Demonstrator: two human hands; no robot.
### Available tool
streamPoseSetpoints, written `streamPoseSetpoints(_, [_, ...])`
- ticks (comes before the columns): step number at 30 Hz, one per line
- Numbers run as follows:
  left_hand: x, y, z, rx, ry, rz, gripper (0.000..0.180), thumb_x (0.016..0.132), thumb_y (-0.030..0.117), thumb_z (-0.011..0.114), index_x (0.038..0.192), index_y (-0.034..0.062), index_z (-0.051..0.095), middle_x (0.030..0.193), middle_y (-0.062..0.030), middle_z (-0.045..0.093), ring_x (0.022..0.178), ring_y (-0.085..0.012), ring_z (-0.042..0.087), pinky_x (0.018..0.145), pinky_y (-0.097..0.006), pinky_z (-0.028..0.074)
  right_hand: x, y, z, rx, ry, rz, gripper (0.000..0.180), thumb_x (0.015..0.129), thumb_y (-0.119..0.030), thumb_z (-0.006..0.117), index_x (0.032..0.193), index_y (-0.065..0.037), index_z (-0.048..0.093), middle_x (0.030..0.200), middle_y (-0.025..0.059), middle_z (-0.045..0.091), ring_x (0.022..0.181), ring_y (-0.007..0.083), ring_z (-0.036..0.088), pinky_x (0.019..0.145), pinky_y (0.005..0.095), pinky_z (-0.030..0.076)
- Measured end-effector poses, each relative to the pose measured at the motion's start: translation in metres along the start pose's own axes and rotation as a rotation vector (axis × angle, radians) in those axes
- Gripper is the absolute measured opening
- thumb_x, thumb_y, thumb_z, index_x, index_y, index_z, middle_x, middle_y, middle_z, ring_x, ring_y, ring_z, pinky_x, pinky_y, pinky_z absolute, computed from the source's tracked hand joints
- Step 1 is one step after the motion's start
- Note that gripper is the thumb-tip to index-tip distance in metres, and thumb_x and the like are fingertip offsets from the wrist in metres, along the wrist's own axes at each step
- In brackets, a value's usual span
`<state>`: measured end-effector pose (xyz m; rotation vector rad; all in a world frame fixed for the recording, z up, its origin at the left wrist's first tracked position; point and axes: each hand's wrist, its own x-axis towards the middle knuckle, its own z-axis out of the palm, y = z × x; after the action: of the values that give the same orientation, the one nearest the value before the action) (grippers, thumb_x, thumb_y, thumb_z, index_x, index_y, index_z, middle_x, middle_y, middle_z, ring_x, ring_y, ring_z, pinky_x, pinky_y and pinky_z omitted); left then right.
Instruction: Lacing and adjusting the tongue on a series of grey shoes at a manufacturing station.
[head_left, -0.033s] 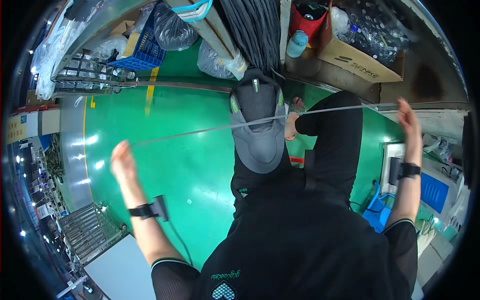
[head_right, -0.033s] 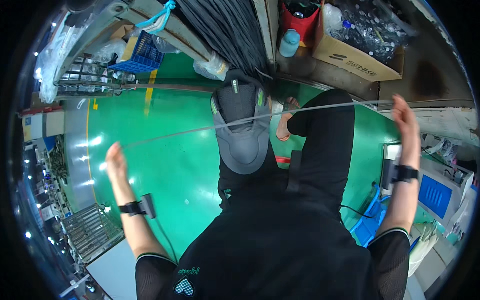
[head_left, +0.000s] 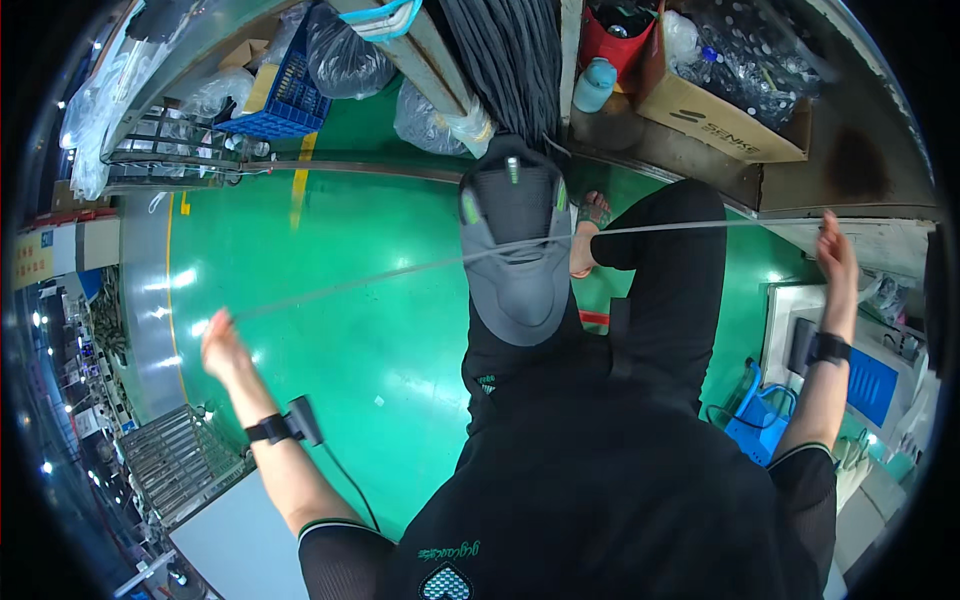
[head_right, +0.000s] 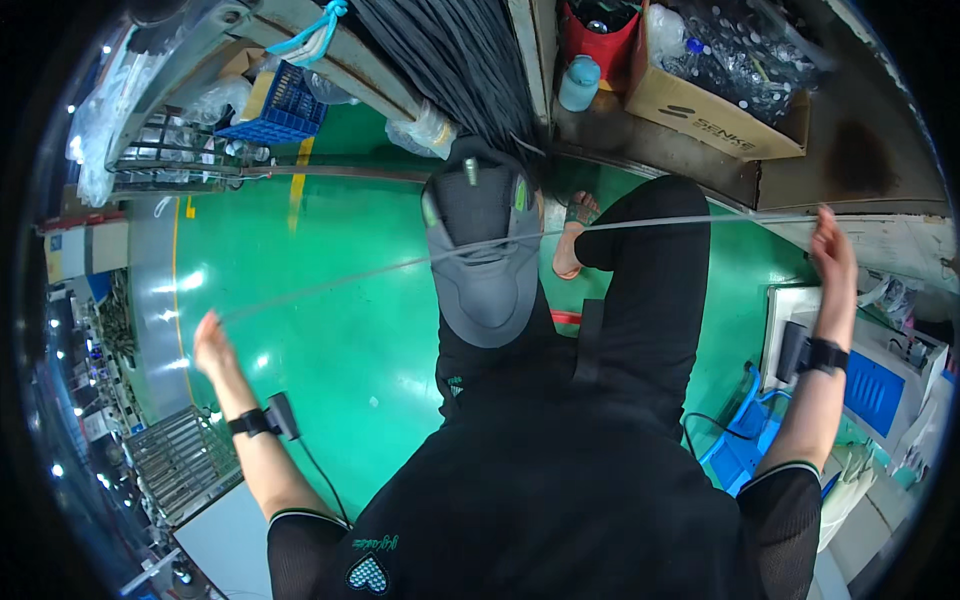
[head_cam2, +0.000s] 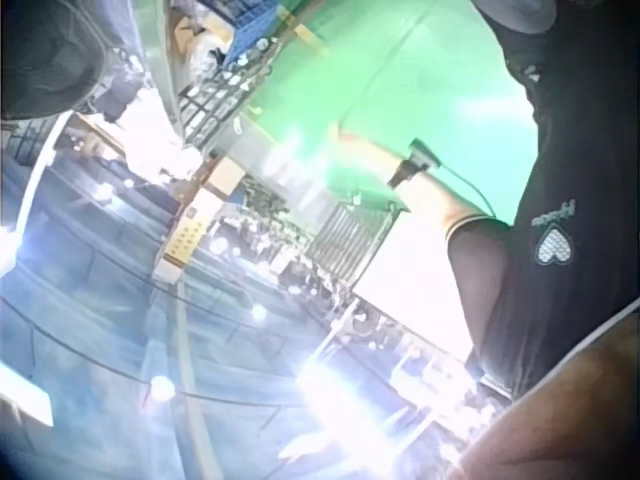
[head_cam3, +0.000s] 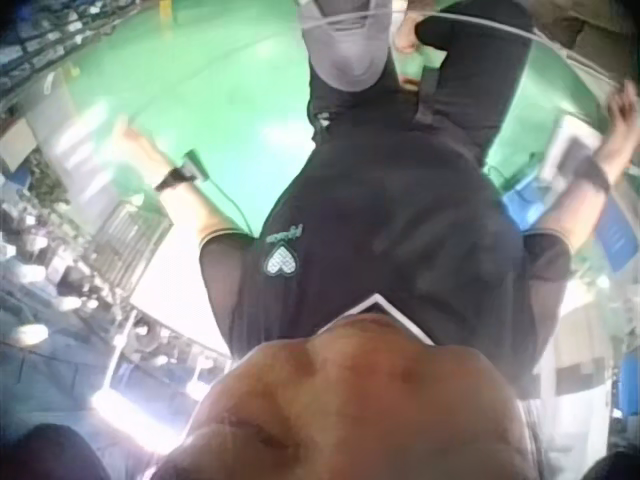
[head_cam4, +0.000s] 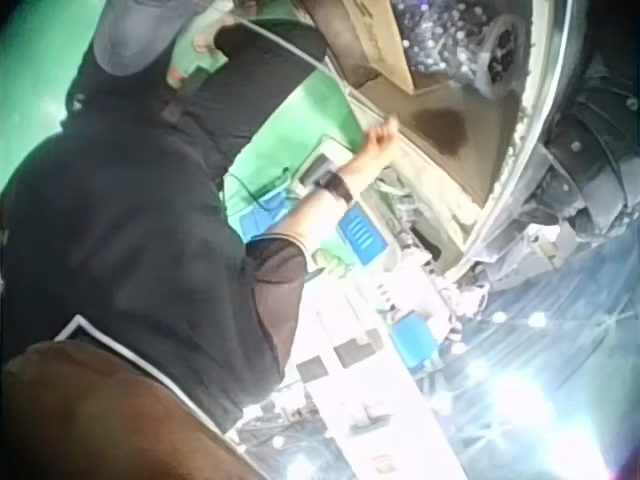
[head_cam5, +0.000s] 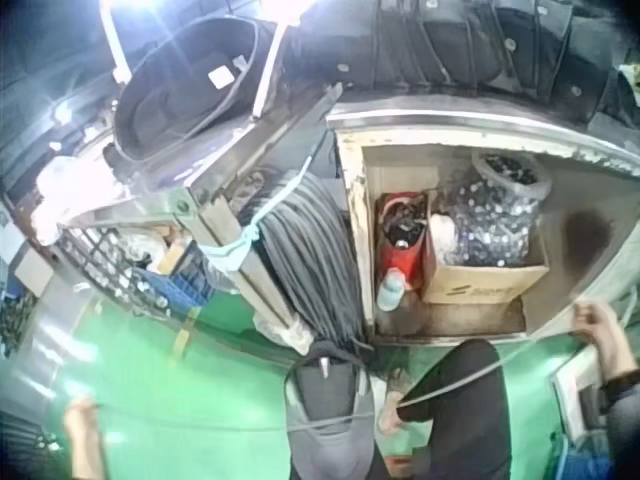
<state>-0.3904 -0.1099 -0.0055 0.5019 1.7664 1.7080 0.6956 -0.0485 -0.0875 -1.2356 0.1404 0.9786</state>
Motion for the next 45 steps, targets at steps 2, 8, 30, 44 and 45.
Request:
streamPoseSetpoints(2, [-0.002,0.013,-0.029,0.039,0.482,0.29,0.017,0.084,-0.001,0.054,0.096,-0.0137,0.057,0.098,-0.0239,0.064,0.088,-0.0279,0.067,0.075,-0.034,0.058,-0.018,0.006,-0.004,-0.184,-0.21,0.052,0.02,0.095,-0.012,0.057,0.112,-0.004,0.06,0.075,-0.0025,0.058,0.054,0.0028,0.043,0.046,0.0171,0.034])
streamPoseSetpoints(8, [-0.149,-0.071,0.212,0.345,-0.634,0.189,0.026,0.092,0.004,0.058,0.117,0.0012,0.052,0.107,-0.0119,0.065,0.087,-0.0202,0.065,0.08,-0.03,0.053,-0.237,0.239,0.189,-0.925,-0.636,-0.107,0.013,0.087,-0.016,0.063,0.096,-0.01,0.07,0.07,-0.0045,0.056,0.061,0.0051,0.046,0.054,0.0224,0.036])
streamPoseSetpoints(30, [-0.241,-0.074,0.301,1.105,-0.555,0.897,0.01,0.078,0.017,0.071,0.071,0.0119,0.065,0.077,0.0005,0.059,0.082,-0.0226,0.052,0.075,-0.037,0.032,-0.272,0.296,0.237,-1.417,-1.453,-1.327,0.014,0.066,-0.008,0.065,0.075,-0.007,0.054,0.073,0.0076,0.056,0.068,0.0269,0.061,0.057,0.0368,0.049])
streamPoseSetpoints(44, [-0.157,-0.035,0.348,1.17,-1.597,1.143,0.022,0.072,0.027,0.074,0.083,0.0103,0.067,0.087,-0.0048,0.053,0.101,-0.026,0.05,0.09,-0.041,0.038,-0.263,0.281,0.302,-1.627,-1.993,-1.572,0.02,0.067,-0.024,0.075,0.082,-0.012,0.069,0.096,0.0003,0.055,0.103,0.0204,0.052,0.085,0.0339,0.042])
streamPoseSetpoints(45, [-0.158,-0.034,0.35,1.164,-1.631,0.981,0.019,0.072,0.026,0.074,0.08,0.0098,0.068,0.085,-0.0049,0.052,0.099,-0.0259,0.049,0.09,-0.04,0.038,-0.265,0.283,0.301,-1.684,-2.002,-1.491,0.019,0.068,-0.025,0.075,0.081,-0.012,0.071,0.096,-0.0001,0.055,0.102,0.0203,0.052,0.084,0.0343,0.042])
